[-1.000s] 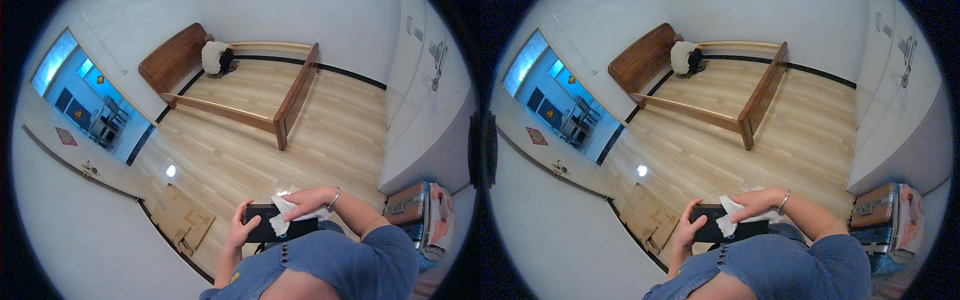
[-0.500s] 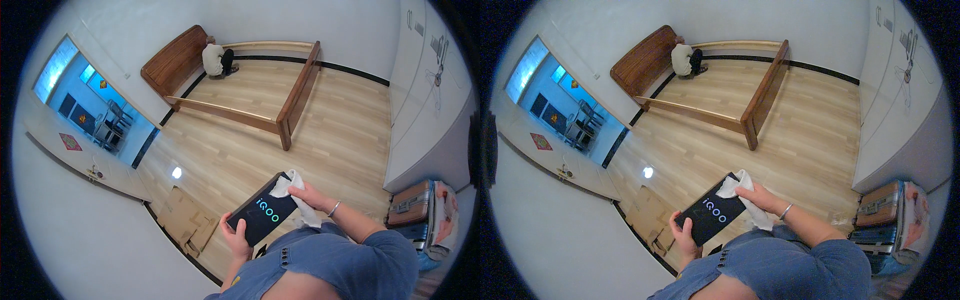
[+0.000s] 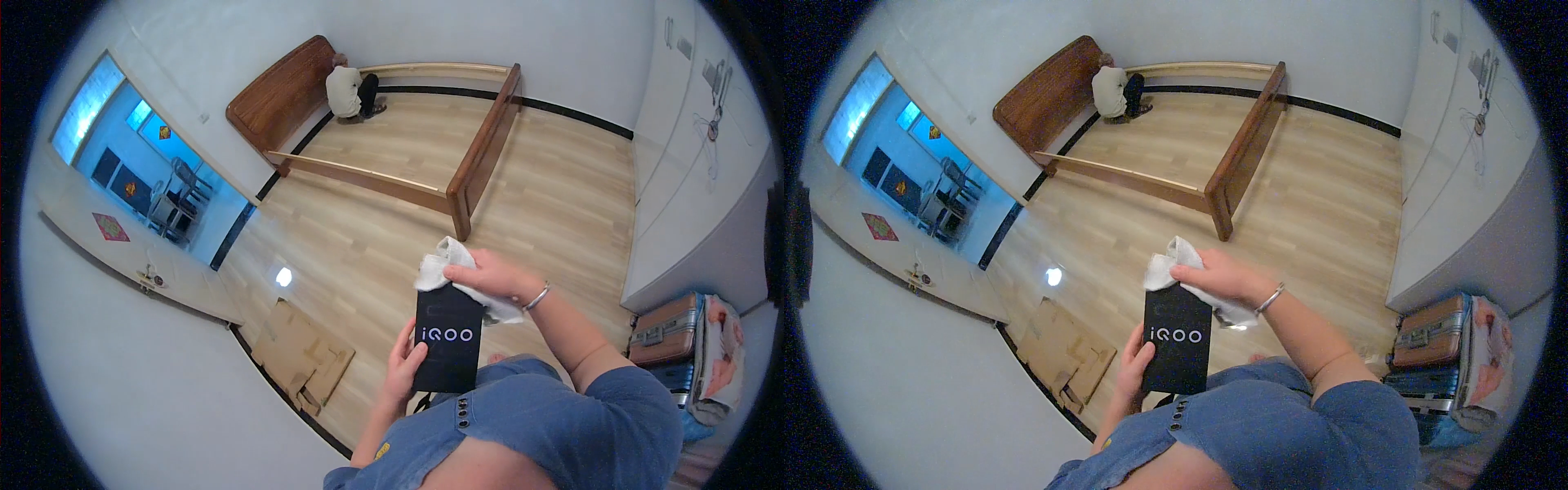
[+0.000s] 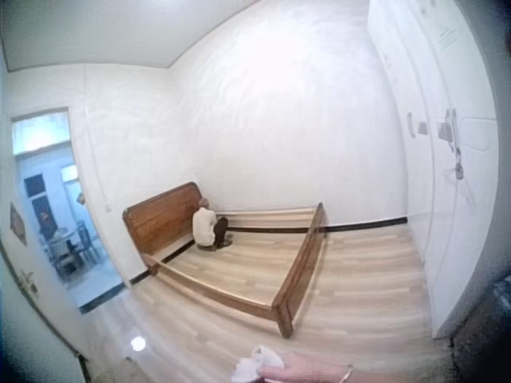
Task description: The person wipes a black box with a cloth and assists another person in assembling a wooden bed frame by holding a wooden rail in place.
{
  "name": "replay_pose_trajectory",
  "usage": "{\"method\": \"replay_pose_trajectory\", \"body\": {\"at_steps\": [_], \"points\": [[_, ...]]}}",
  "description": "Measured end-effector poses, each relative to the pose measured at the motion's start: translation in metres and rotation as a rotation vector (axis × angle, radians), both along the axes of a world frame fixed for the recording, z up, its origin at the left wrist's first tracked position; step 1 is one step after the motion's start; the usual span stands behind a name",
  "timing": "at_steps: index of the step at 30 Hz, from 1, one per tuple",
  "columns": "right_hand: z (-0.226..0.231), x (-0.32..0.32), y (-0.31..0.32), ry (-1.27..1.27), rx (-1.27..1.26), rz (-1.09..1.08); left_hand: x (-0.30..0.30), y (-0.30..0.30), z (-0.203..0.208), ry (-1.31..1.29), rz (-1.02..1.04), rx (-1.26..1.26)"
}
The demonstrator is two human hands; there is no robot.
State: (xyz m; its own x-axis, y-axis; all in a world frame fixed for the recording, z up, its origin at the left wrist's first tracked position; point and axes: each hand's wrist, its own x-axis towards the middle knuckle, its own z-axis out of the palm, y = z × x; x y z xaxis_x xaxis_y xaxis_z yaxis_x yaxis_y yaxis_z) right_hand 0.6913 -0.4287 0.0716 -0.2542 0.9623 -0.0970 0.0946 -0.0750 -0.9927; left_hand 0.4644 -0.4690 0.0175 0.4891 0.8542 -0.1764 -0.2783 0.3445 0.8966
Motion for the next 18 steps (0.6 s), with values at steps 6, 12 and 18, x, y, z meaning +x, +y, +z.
{"method": "replay_pose_trajectory", "body": {"at_steps": [6,12,18], "points": [[-0.055,-0.030,-0.004,-0.006,0.150,-0.378,0.014,-0.017,-0.008,-0.050,0.204,-0.135],[-0.066,-0.071,-0.060,-0.262,0.339,-0.097,0.001,0.000,-0.012,-0.066,0.465,-0.022],[-0.051,-0.076,-0.070,-0.731,0.717,-0.090,0.000,-0.008,-0.009,-0.026,0.388,-0.054]]}}
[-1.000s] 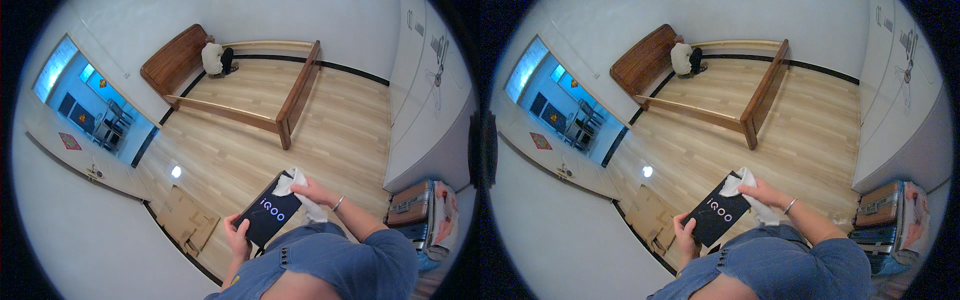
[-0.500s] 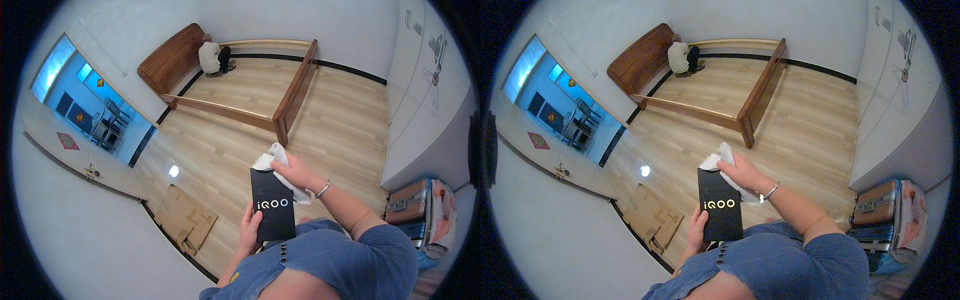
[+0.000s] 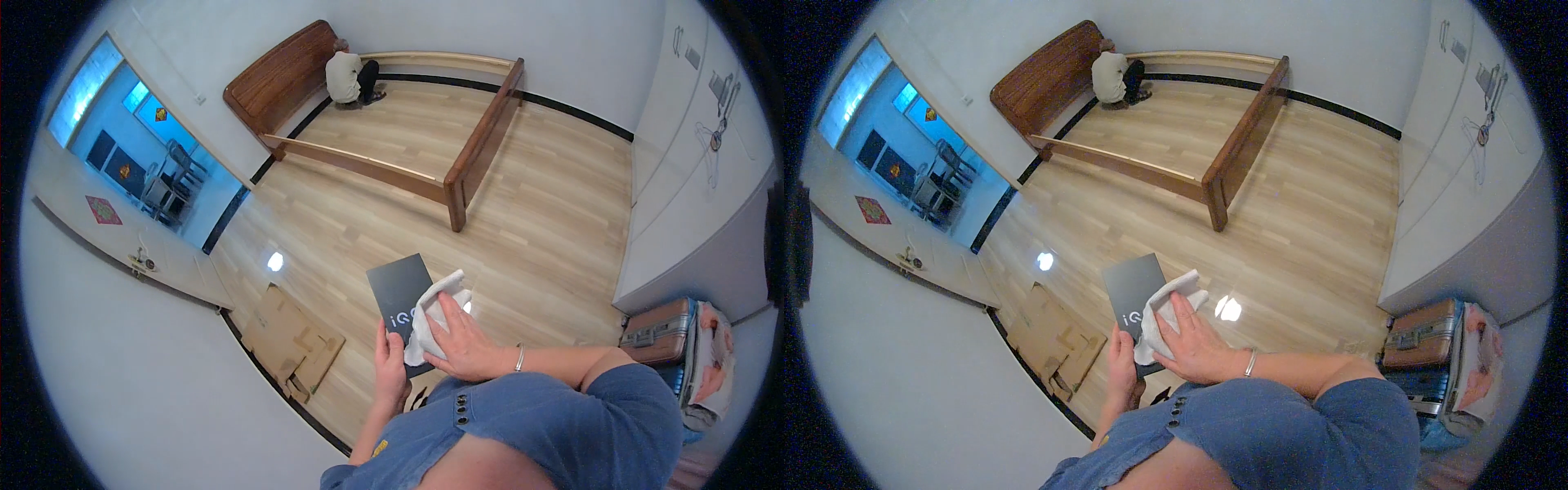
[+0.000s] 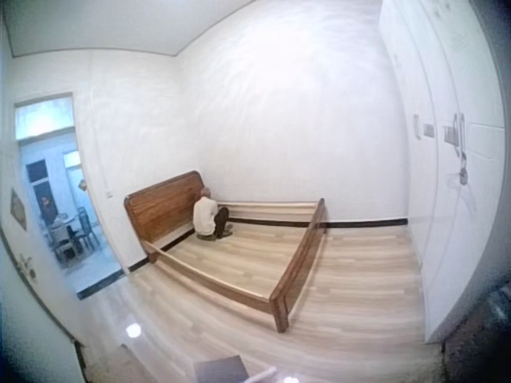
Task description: The person wipes a black box with a cloth and assists another person in assembling a wooden bed frame by holding a wooden rail in place.
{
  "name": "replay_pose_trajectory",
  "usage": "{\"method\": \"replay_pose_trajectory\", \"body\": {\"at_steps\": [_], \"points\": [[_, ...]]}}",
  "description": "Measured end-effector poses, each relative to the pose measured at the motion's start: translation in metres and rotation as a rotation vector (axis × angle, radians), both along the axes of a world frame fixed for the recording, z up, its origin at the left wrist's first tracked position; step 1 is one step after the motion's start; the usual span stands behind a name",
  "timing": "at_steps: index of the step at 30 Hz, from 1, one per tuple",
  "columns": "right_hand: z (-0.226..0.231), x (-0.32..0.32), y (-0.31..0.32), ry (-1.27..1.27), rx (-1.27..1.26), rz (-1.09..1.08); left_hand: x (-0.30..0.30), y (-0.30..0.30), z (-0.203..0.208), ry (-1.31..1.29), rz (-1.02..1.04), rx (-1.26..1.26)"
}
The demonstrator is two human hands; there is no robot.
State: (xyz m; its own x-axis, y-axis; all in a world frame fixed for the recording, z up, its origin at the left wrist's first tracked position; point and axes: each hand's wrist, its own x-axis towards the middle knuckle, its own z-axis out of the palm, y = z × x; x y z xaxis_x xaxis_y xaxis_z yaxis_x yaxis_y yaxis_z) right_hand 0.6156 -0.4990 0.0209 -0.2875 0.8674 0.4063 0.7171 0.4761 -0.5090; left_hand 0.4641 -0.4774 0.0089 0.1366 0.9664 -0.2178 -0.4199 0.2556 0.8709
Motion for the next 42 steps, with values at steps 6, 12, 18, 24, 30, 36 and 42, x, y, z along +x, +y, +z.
{"method": "replay_pose_trajectory", "body": {"at_steps": [6,12,18,24,30,36,42], "points": [[0.010,0.003,0.014,-0.144,0.053,0.040,0.003,-0.015,0.002,0.116,-0.071,-0.062],[0.006,0.014,0.057,-0.111,0.104,-0.143,0.007,-0.023,0.006,0.114,-0.235,-0.125],[0.033,0.044,0.103,0.003,-0.565,0.005,0.005,-0.024,0.012,0.119,-0.382,-0.094],[0.012,0.081,0.113,0.680,-1.195,0.258,0.004,-0.023,0.015,0.125,-0.436,0.054],[-0.007,0.051,0.076,1.906,-1.096,0.420,0.010,-0.022,0.006,0.085,-0.293,0.172],[-0.048,0.042,0.034,1.779,-1.185,0.326,0.015,-0.012,-0.007,0.001,-0.112,0.181],[-0.088,0.063,0.016,1.653,-1.077,0.153,0.025,0.004,-0.010,0.025,-0.248,0.008]]}}
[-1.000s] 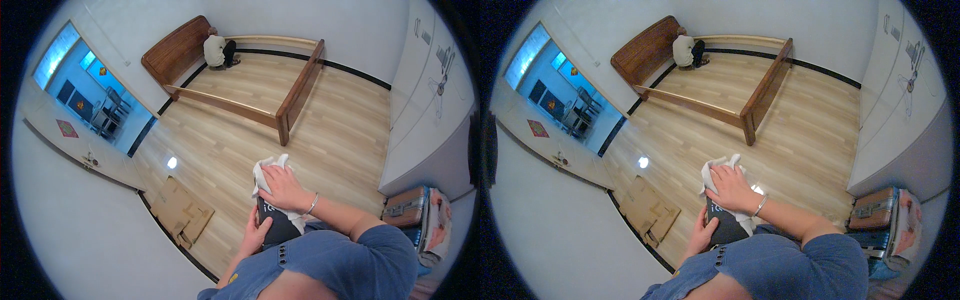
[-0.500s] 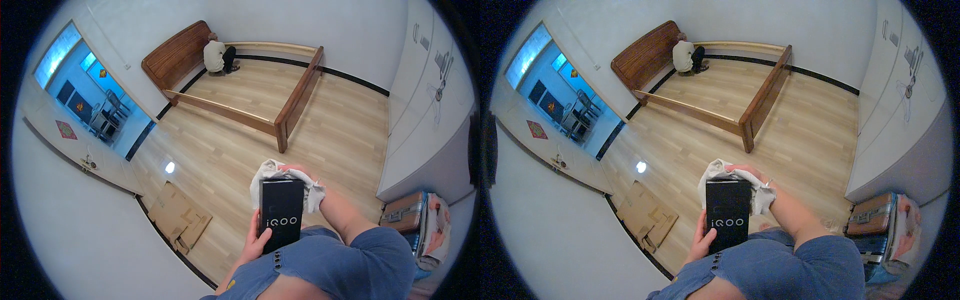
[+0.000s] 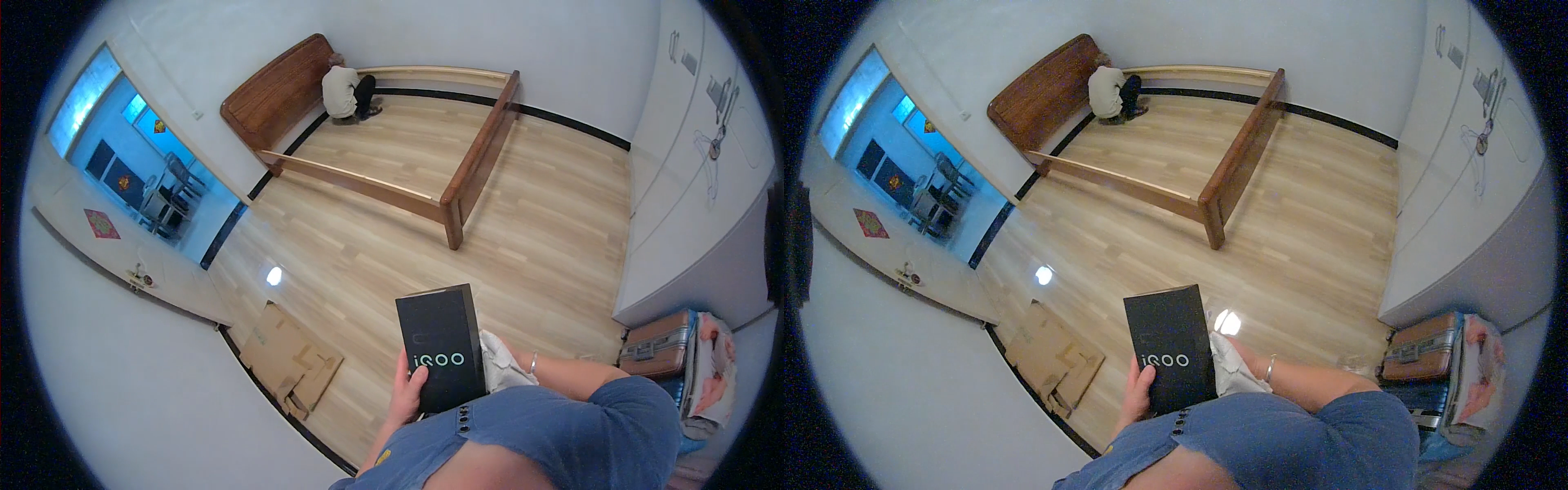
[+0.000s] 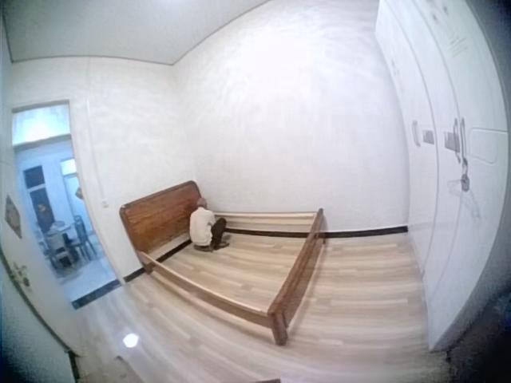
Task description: The person wipes a black box with a cloth and assists another person in assembling a wooden bed frame by holding a wooden rail in place.
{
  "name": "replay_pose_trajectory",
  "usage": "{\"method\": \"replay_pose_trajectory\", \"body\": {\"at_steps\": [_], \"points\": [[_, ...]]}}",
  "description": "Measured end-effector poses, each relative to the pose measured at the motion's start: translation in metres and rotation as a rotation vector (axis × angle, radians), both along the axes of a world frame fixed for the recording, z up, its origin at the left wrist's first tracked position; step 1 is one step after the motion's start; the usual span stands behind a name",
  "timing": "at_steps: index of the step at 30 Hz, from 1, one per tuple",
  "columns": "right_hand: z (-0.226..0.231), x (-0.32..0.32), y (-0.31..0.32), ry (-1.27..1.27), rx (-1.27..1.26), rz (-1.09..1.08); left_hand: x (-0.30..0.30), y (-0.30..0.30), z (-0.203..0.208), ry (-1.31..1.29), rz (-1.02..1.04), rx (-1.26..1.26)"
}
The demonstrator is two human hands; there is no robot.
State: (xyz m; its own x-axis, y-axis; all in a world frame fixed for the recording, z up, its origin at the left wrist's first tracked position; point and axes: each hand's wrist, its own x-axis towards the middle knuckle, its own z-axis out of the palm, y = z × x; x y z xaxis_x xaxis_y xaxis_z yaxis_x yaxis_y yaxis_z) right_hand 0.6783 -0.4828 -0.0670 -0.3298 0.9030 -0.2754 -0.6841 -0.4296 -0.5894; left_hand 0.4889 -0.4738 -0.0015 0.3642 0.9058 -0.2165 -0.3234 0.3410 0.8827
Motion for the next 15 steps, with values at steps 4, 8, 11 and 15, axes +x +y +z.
{"method": "replay_pose_trajectory", "body": {"at_steps": [4,8,11,15], "points": [[0.031,0.044,0.013,0.190,-0.047,-0.007,0.002,0.007,0.003,-0.033,-0.106,-0.042],[0.099,0.060,0.034,-0.055,0.025,-0.165,0.022,0.011,0.004,0.008,-0.088,-0.016],[0.105,0.074,0.057,-0.600,0.231,-0.124,0.027,0.015,0.001,-0.008,-0.089,-0.015],[0.147,0.053,0.075,-1.415,0.809,0.068,0.016,0.018,-0.003,0.120,-0.102,-0.026]]}}
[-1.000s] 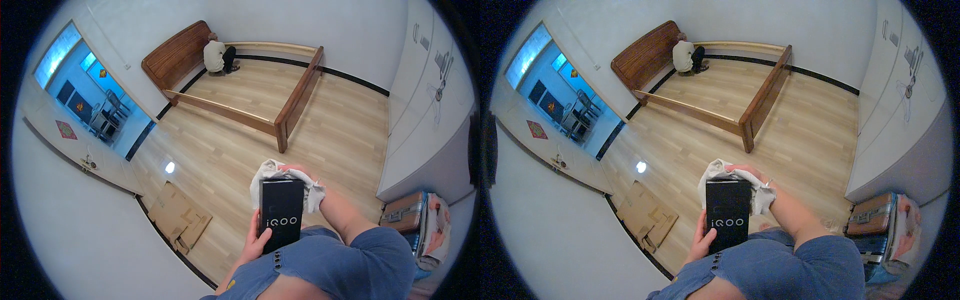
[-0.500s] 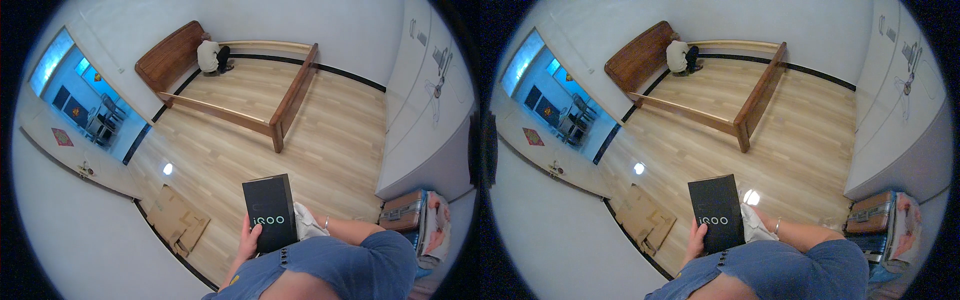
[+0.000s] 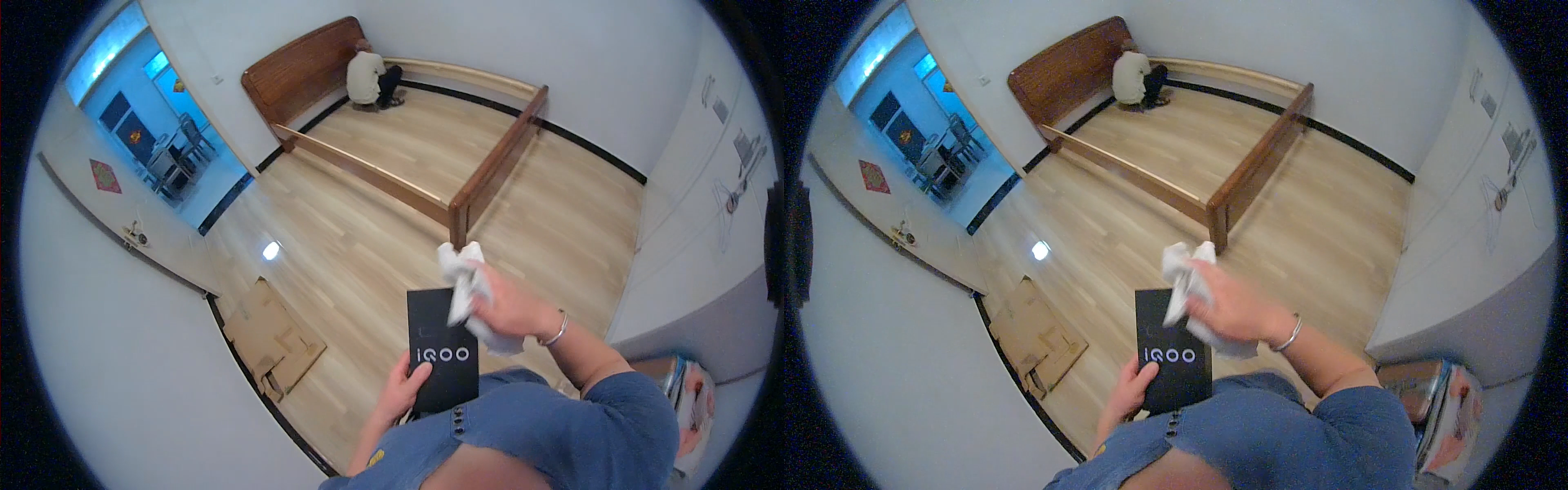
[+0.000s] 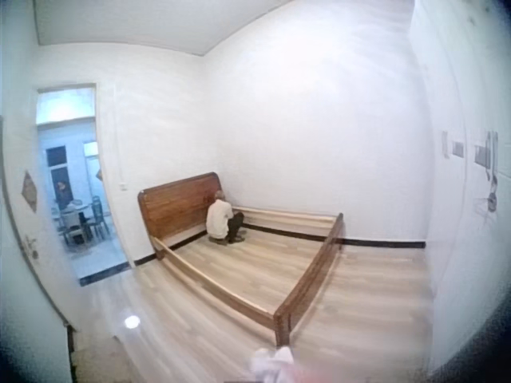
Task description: The person wipes a black box with a cloth and assists another person in assembling a wooden bed frame by holding a wooden rail in place.
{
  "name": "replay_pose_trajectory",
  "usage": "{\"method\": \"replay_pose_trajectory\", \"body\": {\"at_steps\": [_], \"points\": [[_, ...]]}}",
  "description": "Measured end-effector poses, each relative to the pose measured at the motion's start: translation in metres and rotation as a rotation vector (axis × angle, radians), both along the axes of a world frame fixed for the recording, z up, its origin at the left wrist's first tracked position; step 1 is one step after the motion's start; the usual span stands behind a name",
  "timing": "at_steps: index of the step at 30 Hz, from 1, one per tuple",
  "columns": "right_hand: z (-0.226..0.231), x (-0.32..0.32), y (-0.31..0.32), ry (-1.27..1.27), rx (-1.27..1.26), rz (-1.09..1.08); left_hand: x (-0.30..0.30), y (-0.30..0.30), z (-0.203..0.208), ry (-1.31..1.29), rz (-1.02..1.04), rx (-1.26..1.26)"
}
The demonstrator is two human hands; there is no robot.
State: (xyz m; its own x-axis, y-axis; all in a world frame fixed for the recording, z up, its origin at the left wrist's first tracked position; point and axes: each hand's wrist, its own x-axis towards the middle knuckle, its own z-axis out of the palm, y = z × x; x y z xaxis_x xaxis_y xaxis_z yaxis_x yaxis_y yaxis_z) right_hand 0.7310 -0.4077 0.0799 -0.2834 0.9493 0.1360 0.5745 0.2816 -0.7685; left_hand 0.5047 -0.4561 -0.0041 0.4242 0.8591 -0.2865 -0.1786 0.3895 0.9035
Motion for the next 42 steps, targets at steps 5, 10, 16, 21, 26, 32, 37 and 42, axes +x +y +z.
{"method": "replay_pose_trajectory", "body": {"at_steps": [5,10,16,21,26,32,37,42], "points": [[-0.003,-0.056,0.029,-0.456,0.535,0.339,-0.023,0.008,0.007,0.012,0.076,-0.026],[-0.006,-0.116,0.078,-0.504,0.270,0.434,-0.060,0.034,0.014,0.031,0.101,-0.096],[0.001,-0.188,0.164,-0.257,-0.341,0.579,-0.142,0.071,0.017,0.119,0.153,0.038],[-0.037,-0.229,0.190,0.105,-0.332,0.427,-0.196,0.107,0.028,0.169,0.187,-0.037],[-0.057,-0.268,0.182,0.688,-0.421,0.048,-0.234,0.133,0.019,0.041,0.275,0.042],[-0.032,-0.301,0.164,0.486,-0.683,0.056,-0.242,0.183,0.000,-0.018,0.601,0.191],[-0.086,-0.304,0.206,0.691,-0.521,0.179,-0.249,0.225,-0.002,0.016,0.609,0.281],[-0.067,-0.258,0.286,0.461,-0.544,0.568,-0.262,0.305,0.033,-0.165,0.614,0.369]]}}
